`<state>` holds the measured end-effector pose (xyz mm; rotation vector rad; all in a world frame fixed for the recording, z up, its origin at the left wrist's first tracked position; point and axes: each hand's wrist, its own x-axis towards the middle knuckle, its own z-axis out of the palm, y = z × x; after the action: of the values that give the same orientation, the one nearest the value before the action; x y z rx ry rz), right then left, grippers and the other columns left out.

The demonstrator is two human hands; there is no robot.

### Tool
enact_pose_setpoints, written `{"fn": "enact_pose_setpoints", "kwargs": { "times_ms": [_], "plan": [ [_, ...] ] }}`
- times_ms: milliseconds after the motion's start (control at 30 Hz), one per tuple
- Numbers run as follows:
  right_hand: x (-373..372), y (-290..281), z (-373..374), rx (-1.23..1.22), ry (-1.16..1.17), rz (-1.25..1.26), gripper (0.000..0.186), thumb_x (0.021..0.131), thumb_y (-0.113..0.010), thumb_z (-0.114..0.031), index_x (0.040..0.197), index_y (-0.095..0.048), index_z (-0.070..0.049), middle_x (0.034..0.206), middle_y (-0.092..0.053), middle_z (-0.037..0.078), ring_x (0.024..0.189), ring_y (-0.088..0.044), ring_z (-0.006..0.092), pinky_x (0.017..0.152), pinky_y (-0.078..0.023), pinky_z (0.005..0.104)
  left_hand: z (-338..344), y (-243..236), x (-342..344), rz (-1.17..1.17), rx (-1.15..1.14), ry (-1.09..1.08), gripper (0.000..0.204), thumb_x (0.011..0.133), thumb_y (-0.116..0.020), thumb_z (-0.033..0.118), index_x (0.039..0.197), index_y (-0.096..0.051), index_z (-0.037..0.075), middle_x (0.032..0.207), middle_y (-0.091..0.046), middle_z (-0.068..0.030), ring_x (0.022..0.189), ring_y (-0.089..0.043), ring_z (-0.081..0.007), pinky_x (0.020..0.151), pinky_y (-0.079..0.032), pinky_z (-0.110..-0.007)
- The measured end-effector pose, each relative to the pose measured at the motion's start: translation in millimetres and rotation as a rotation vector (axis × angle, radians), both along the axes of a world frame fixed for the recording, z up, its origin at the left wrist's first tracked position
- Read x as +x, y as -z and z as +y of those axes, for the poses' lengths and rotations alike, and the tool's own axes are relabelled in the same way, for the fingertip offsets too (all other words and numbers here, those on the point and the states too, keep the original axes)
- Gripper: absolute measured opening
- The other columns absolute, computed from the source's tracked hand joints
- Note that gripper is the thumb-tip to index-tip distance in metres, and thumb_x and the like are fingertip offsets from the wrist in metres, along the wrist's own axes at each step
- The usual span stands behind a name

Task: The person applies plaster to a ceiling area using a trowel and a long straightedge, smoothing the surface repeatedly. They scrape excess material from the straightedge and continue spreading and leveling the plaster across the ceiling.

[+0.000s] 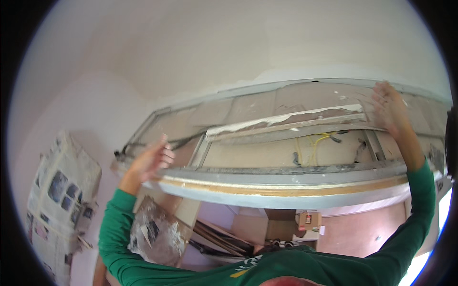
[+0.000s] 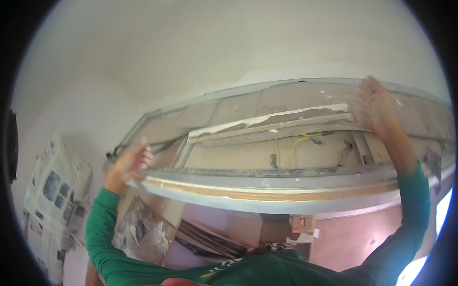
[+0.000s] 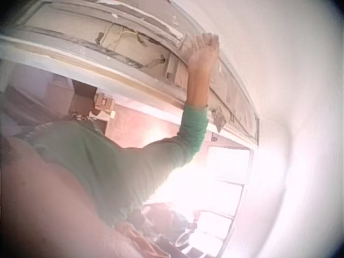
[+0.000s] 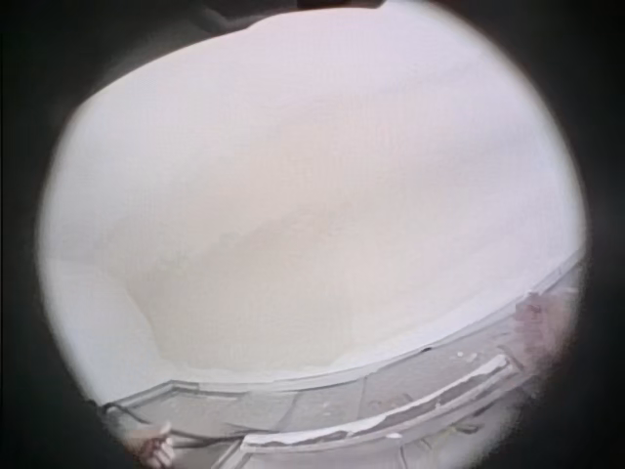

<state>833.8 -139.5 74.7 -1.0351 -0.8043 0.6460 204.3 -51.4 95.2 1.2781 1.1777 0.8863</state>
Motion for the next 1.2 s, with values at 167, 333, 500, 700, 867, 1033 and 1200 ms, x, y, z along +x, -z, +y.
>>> {"fn": "enact_pose_setpoints", "kwargs": {
  "times_ms": [167,333,500,700,867,1033,1200],
  "plan": [
    [-78.8,6.9,-86.5,0.354,-1.027,-0.242,0.055,0.097,-0.042,-0.031,0.142,-0.038,0.0,0.148,-0.037,0.016,0.137,-0.034,0.0269,0.114,-0.026,0.0405,-93.4,-4.3,-99.7,0.16,0.285,-0.207,0.036,0.099,-0.048,0.044,0.085,-0.057,0.012,0.071,-0.061,-0.0006,0.058,-0.055,-0.0091,0.053,-0.042,-0.023],
    [-207.5,68.3,-96.8,0.093,-1.941,-0.541,0.054,0.082,-0.061,-0.013,0.133,-0.05,0.0,0.133,-0.052,0.018,0.121,-0.051,0.0281,0.1,-0.04,0.0391,-157.5,18.7,-165.8,0.503,0.349,-0.503,0.046,0.095,-0.052,0.051,0.099,-0.057,0.006,0.081,-0.062,-0.001,0.07,-0.058,-0.0092,0.064,-0.044,-0.023],
    [-336.3,136.0,-80.9,0.059,-1.634,-0.929,0.055,0.077,-0.068,-0.006,0.13,-0.054,-0.002,0.122,-0.058,0.016,0.103,-0.06,0.0257,0.092,-0.047,0.037,-271.3,76.4,-236.8,0.798,0.205,-0.748,0.049,0.088,-0.062,0.054,0.089,-0.06,0.006,0.077,-0.065,-0.005,0.067,-0.061,-0.0098,0.059,-0.047,-0.023],
    [-438.0,177.2,-24.7,0.005,-1.673,-0.965,0.05,0.081,-0.065,-0.007,0.13,-0.055,-0.004,0.112,-0.062,0.01,0.094,-0.059,0.0192,0.083,-0.048,0.032,-361.1,164.3,-270.7,1.306,-0.137,-0.852,0.062,0.074,-0.073,0.061,0.079,-0.055,0.002,0.072,-0.06,-0.0129,0.063,-0.056,-0.022,0.057,-0.043,-0.035],
    [-562.0,180.4,8.3,0.068,-1.568,-0.949,0.05,0.084,-0.071,-0.019,0.13,-0.057,-0.008,0.094,-0.057,0.005,0.079,-0.052,0.013,0.072,-0.047,0.0273,-401.7,229.2,-256.2,1.217,-0.114,-1.052,0.061,0.069,-0.079,0.057,0.076,-0.05,0.003,0.067,-0.052,-0.0122,0.061,-0.049,-0.0242,0.057,-0.041,-0.038],
    [-679.6,217.2,61.9,0.462,-1.345,-1.143,0.079,0.068,-0.083,-0.043,0.128,-0.054,0.0,0.097,-0.055,0.01,0.083,-0.054,0.0198,0.076,-0.047,0.0316,-408.0,261.5,-245.6,1.092,0.098,-1.306,0.053,0.068,-0.085,0.037,0.083,-0.046,0.004,0.065,-0.048,-0.01,0.059,-0.048,-0.0246,0.057,-0.04,-0.038],
    [-744.7,217.6,78.7,0.323,-1.424,-1.425,0.102,0.053,-0.086,-0.053,0.129,-0.05,0.006,0.121,-0.056,0.026,0.113,-0.055,0.0349,0.095,-0.044,0.0408,-414.3,270.8,-246.9,0.922,0.16,-1.429,0.047,0.074,-0.083,0.026,0.094,-0.049,0.001,0.072,-0.053,-0.0085,0.063,-0.048,-0.0183,0.059,-0.041,-0.034]
  ]
}}
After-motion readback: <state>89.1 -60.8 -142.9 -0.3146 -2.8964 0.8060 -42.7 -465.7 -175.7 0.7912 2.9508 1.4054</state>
